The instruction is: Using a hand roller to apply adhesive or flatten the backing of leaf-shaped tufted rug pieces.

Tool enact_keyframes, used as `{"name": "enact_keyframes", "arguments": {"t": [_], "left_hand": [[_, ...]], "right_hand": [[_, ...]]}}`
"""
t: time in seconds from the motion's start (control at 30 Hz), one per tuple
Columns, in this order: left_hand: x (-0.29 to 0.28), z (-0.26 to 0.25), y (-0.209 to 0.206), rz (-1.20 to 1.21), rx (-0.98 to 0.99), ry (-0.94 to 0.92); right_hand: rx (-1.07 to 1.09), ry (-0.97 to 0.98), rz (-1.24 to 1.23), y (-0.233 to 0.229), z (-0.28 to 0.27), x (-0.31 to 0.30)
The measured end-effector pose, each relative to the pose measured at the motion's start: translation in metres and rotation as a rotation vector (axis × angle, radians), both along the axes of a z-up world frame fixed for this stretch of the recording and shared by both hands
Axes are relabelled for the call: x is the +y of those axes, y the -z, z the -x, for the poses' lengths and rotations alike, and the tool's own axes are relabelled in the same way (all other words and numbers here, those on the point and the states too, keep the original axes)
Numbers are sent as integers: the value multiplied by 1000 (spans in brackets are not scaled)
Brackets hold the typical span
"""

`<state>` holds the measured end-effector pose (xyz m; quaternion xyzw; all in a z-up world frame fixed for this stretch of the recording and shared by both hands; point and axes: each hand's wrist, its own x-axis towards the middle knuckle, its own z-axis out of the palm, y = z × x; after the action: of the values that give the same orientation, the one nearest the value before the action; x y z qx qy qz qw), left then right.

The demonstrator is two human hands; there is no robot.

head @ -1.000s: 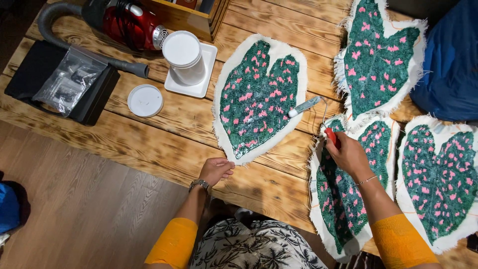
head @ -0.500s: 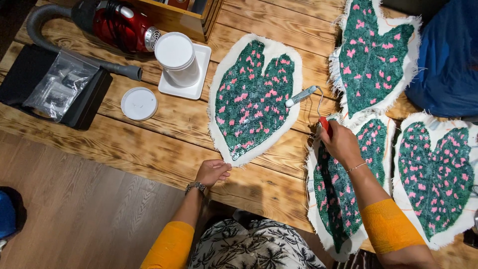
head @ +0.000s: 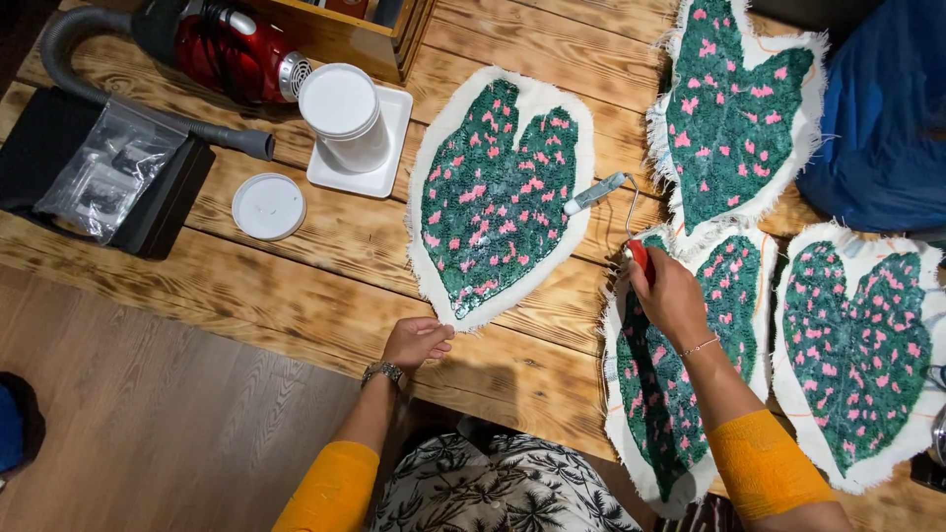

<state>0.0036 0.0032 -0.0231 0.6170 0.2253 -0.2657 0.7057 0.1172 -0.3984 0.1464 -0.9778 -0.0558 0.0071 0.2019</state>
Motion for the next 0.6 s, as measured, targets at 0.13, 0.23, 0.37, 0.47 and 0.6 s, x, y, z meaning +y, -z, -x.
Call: {"name": "enact_keyframes", "arguments": {"t": [0.13, 0.23, 0.37, 0.47, 0.6], "left_hand": [[1, -1, 8, -10, 18, 22], [0, -1, 10, -14, 7, 34], [1, 0, 4, -14, 10, 11], [0, 1, 7, -11, 9, 7], [2, 2, 4, 0, 13, 18]], "right_hand": [[-37, 36, -28, -1, -1, 7], [-71, 27, -9, 6, -4, 7], [-110, -15, -33, 10, -4, 11], [-115, -25, -26, 5, 1, 13], [-124, -31, -51, -2, 9, 17]]}}
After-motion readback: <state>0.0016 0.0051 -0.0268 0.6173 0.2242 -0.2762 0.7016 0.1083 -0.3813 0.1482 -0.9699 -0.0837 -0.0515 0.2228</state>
